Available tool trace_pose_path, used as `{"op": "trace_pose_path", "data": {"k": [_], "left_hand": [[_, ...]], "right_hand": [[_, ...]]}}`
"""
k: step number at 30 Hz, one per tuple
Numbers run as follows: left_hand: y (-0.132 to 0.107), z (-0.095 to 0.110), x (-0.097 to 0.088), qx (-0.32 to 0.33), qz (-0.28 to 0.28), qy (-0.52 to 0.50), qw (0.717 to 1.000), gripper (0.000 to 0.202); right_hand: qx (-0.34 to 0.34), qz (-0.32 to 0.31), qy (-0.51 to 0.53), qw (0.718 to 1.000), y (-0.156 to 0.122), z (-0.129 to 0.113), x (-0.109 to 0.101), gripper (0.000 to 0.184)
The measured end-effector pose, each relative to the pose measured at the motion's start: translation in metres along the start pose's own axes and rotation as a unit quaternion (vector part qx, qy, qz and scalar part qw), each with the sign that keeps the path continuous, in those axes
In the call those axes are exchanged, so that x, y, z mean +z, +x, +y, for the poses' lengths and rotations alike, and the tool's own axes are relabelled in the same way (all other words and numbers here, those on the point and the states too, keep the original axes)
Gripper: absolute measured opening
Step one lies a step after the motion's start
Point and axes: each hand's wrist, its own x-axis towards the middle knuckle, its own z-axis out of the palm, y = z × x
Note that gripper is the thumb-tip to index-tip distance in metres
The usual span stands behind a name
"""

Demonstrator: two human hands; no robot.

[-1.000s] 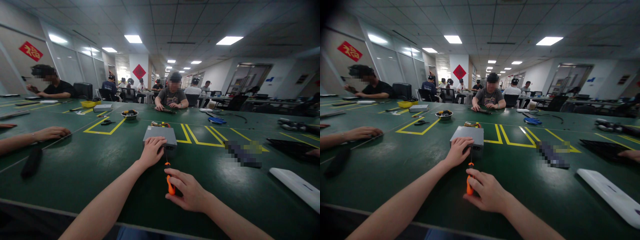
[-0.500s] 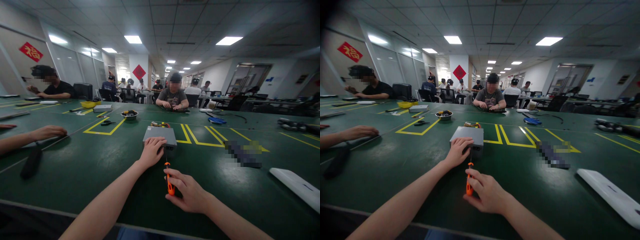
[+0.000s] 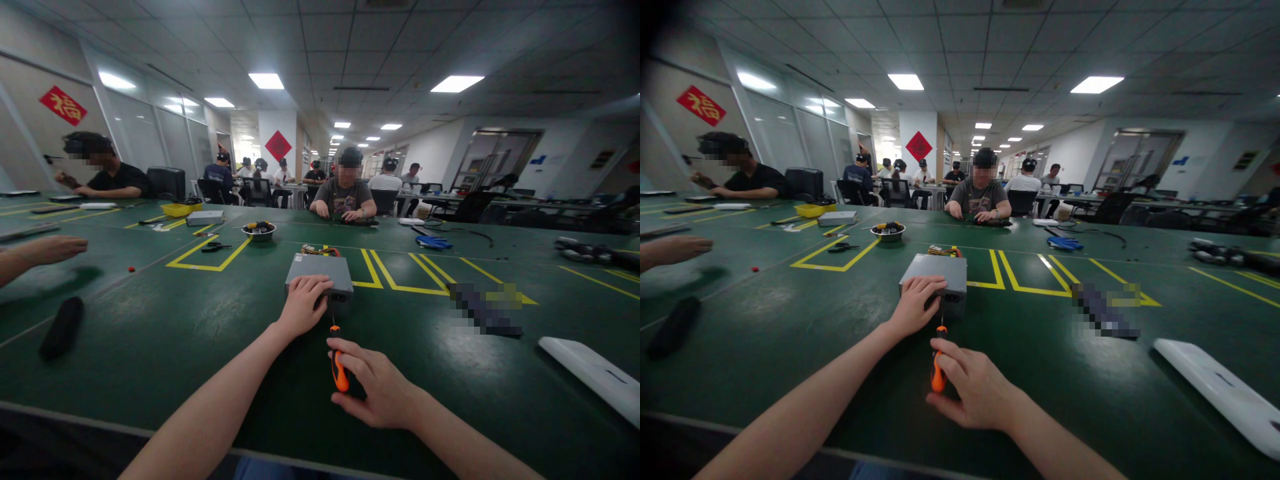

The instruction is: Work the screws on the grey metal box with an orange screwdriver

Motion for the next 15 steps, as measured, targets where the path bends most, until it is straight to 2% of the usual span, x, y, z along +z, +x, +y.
{"op": "trace_pose_path", "data": {"k": [4, 10, 15], "left_hand": [[0.0001, 0.0004, -0.0002, -0.001, -0.001, 0.007, 1.000, 0.033], [-0.0002, -0.0002, 0.0001, -0.002, -0.002, 0.009, 1.000, 0.033], [0.0000, -0.0006, 0.0013, -0.001, 0.002, 0.004, 1.000, 0.031]], "right_hand": [[-0.029, -0.042, -0.044, 0.998, 0.0067, -0.0024, -0.0069, 0.036], [-0.065, 0.043, -0.094, 0.992, 0.0085, -0.0001, -0.0028, 0.028], [-0.061, 0.020, -0.057, 0.996, 0.0088, -0.0007, -0.0063, 0.026]]}}
